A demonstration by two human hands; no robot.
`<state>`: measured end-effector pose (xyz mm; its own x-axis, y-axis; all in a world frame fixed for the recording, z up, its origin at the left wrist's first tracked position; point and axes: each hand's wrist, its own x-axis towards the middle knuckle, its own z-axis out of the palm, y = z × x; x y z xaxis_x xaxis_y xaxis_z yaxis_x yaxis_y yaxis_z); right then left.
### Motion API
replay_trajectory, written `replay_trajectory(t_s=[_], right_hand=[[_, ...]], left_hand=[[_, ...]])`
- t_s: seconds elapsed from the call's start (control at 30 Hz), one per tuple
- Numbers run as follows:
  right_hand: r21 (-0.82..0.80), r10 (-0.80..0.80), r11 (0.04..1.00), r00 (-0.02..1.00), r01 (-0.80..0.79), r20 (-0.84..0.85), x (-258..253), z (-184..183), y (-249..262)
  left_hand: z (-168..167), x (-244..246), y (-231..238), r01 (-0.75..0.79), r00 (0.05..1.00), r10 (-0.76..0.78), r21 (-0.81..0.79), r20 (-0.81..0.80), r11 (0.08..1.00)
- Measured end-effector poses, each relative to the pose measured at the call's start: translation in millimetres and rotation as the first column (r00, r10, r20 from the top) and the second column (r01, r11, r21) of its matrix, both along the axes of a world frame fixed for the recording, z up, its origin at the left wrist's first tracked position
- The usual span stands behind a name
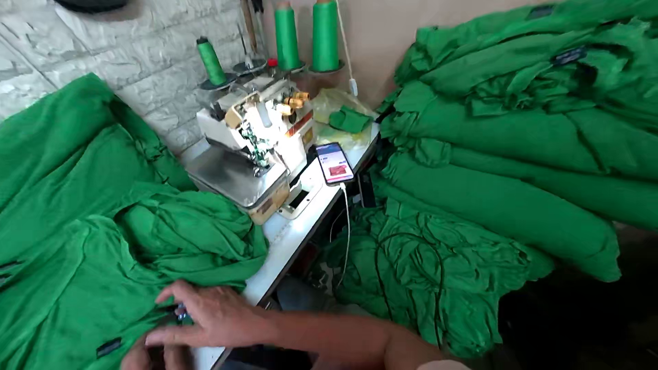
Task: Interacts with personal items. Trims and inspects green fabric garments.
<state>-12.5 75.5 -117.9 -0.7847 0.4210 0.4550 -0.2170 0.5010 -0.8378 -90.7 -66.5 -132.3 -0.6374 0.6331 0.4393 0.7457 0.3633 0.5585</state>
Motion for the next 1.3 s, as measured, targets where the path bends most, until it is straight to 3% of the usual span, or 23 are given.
replay_trajectory(t_s=[0.17,0.33,0.47,0.57,0.67,0.73,0.77,0.83,0.9,0.93,1.0,1.07,1.1,1.17,1.3], right_hand=[[0.155,0.095,0.978,0.963,-0.138,0.253,5.9,17.1,9.9],[0.333,0.075,0.926,0.951,-0.178,0.3,23.3,35.5,38.0],[0.414,0.032,0.898,0.962,-0.147,0.272,41.7,45.4,57.0],[0.547,-0.01,0.835,0.99,-0.069,0.139,39.1,36.7,68.2],[0.665,-0.111,0.743,0.994,0.074,0.014,33.0,34.5,77.5],[0.604,-0.107,0.796,0.991,0.036,0.083,33.8,44.8,84.1],[0.561,-0.085,0.828,0.989,0.004,0.118,33.9,50.3,88.1],[0.53,-0.057,0.847,0.988,-0.03,0.146,34.2,56.2,95.2],[0.545,-0.033,0.835,0.982,-0.076,0.187,35.7,59.8,96.5],[0.557,-0.021,0.824,0.976,-0.105,0.215,36.9,62.3,95.1],[0.597,-0.015,0.789,0.968,-0.143,0.252,39.3,66.5,89.5],[0.642,-0.029,0.755,0.971,-0.135,0.238,41.0,67.5,82.9],[0.656,-0.032,0.742,0.97,-0.137,0.239,42.7,68.8,80.7],[0.673,-0.035,0.724,0.967,-0.148,0.251,46.4,71.5,79.3],[0.666,-0.023,0.732,0.972,-0.141,0.232,46.7,67.3,84.4]], left_hand=[[-2.0,4.1,1.2,-0.041,0.999,0.041,-0.031,-0.004,0.999],[-2.6,3.6,3.3,-0.034,0.999,0.034,-0.02,0.018,0.999],[-3.0,1.3,2.7,-0.041,0.999,0.041,-0.059,-0.002,0.997],[-4.8,-1.9,1.4,-0.04,0.999,0.04,-0.082,-0.003,0.996],[-11.6,-0.4,-1.3,-0.066,0.995,0.07,0.07,-0.064,0.995],[-17.8,12.2,-4.3,0.029,0.971,0.045,0.306,-0.233,0.951],[-19.4,25.7,-1.7,0.126,0.957,-0.02,0.352,-0.289,0.927],[-23.5,64.8,12.5,0.356,0.931,-0.307,0.3,-0.198,0.885],[-36.1,104.3,31.5,0.597,0.794,-0.606,0.119,0.056,0.794],[-43.5,120.1,42.4,0.722,0.68,-0.704,-0.016,0.206,0.692],[-63.4,142.7,62.4,0.895,0.443,-0.746,-0.2,0.497,0.399],[-85.6,157.4,72.6,0.935,0.343,-0.693,-0.299,0.634,0.189],[-96.1,161.4,73.7,0.937,0.321,-0.698,-0.324,0.64,0.134],[-111.2,162.6,72.5,0.953,0.272,-0.763,-0.274,0.586,0.13],[-107.3,149.5,66.9,0.975,0.198,-0.784,-0.037,0.588,0.219]])
